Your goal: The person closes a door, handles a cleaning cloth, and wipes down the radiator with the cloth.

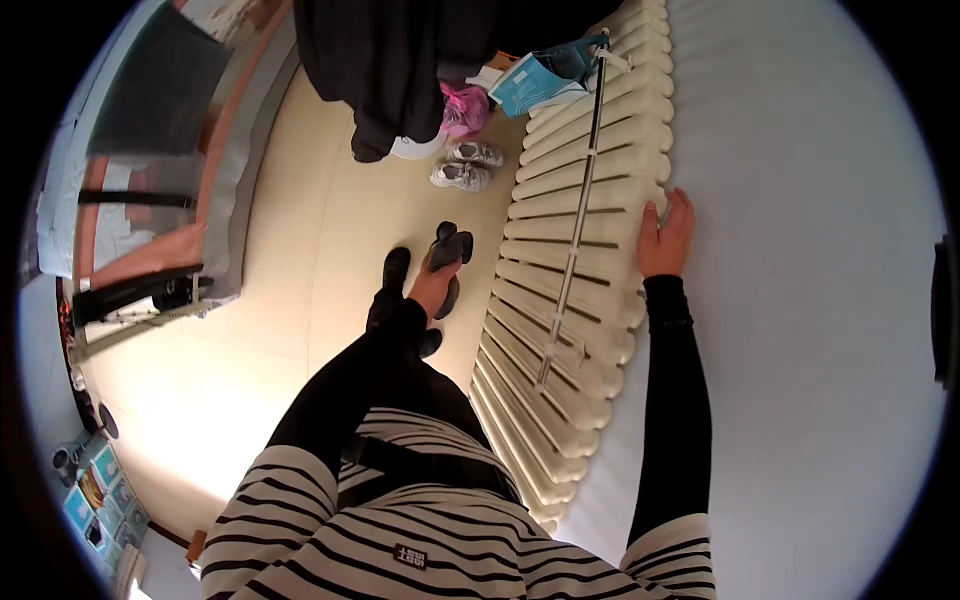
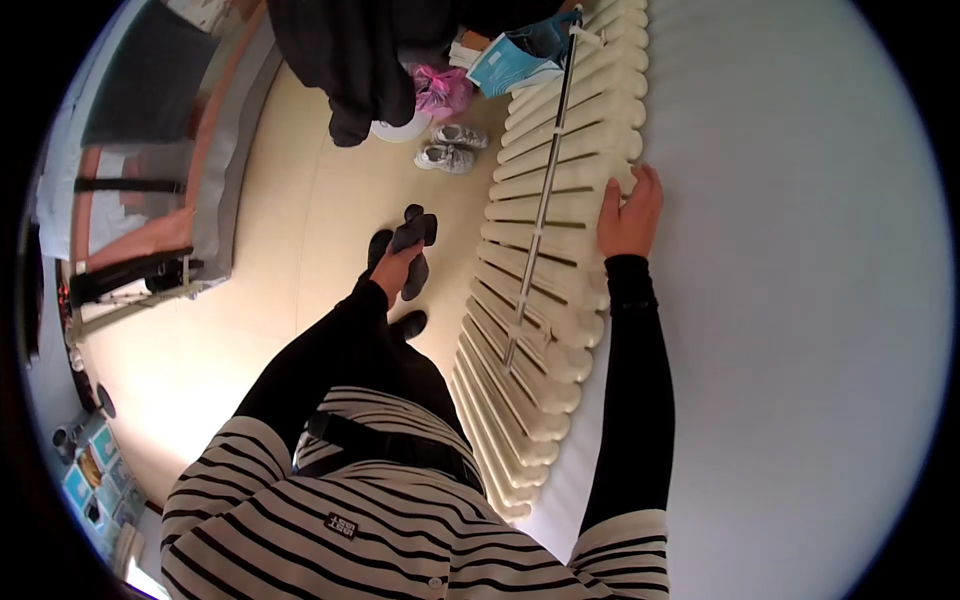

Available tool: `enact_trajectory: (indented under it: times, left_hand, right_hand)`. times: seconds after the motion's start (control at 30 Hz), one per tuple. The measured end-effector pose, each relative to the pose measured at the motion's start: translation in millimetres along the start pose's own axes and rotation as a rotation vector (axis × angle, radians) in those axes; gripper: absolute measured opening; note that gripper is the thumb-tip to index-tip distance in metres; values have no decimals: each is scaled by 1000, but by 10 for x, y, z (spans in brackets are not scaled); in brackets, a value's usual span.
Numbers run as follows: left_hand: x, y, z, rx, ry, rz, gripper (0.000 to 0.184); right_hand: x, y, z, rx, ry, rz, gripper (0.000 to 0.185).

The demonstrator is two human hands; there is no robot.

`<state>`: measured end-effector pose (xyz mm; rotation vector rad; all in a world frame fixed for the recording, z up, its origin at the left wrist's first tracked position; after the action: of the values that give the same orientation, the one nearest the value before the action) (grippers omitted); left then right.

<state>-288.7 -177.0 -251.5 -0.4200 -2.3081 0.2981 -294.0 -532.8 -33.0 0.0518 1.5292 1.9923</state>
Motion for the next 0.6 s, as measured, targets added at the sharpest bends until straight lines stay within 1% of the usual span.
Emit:
enact_trajectory:
  times: [0.03,0.07,0.13,0.2,0.23,0.27,0.33,0.4,0.43,0.5,0.53,0.57,0.6]
  left_hand:
    - [-139,-49,-23,20,17,-29,57]
    - [-268,-105,-70,38,34,-58,57]
    - [-541,-199,-184,140,96,-29,51]
    - [-794,-347,-361,243,161,-4,48]
    - [-914,-453,-471,287,149,12,44]
    - [-1040,-583,-581,332,184,28,40]
    - [-1488,-828,-558,339,200,59,45]
    - [-2139,-1008,-264,276,81,225,43]
    - [-2381,-1184,-281,291,118,245,48]
    - [-2735,-1632,-439,264,83,248,52]
    - [-2910,-1884,-513,223,8,237,51]
    - [-3265,-2107,-340,118,-235,333,52]
    - [-3418,-2261,-326,-7,-382,422,53]
  right_hand:
    - [-135,-107,-56,45,-30,31,47]
    - [-264,-217,-114,63,-7,28,48]
    - [-503,-442,-233,101,36,24,51]
    - [-753,-603,-271,72,20,45,51]
    - [-887,-673,-286,57,13,56,52]
    - [-1010,-738,-299,73,18,58,53]
    - [-1261,-868,-324,103,32,63,54]
    - [-1388,-879,-217,115,29,124,54]
    - [-1407,-870,-189,120,20,154,54]
    - [-1407,-870,-222,101,1,157,55]
    - [-1417,-879,-245,92,-5,156,55]
    - [-1437,-871,-230,87,-16,166,55]
    - [-1466,-865,-207,84,-27,181,56]
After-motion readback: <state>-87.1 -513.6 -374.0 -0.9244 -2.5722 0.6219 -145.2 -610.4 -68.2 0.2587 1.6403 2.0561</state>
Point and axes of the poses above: each hand's wrist, its own x-axis away from the middle knuckle, its own y-axis out of the back of the hand, z = x × y, the point moved 3 cm from there along -x, towards the middle knuckle, and after that the axes turned 10 degrees about -y, right-handed, at the moved point
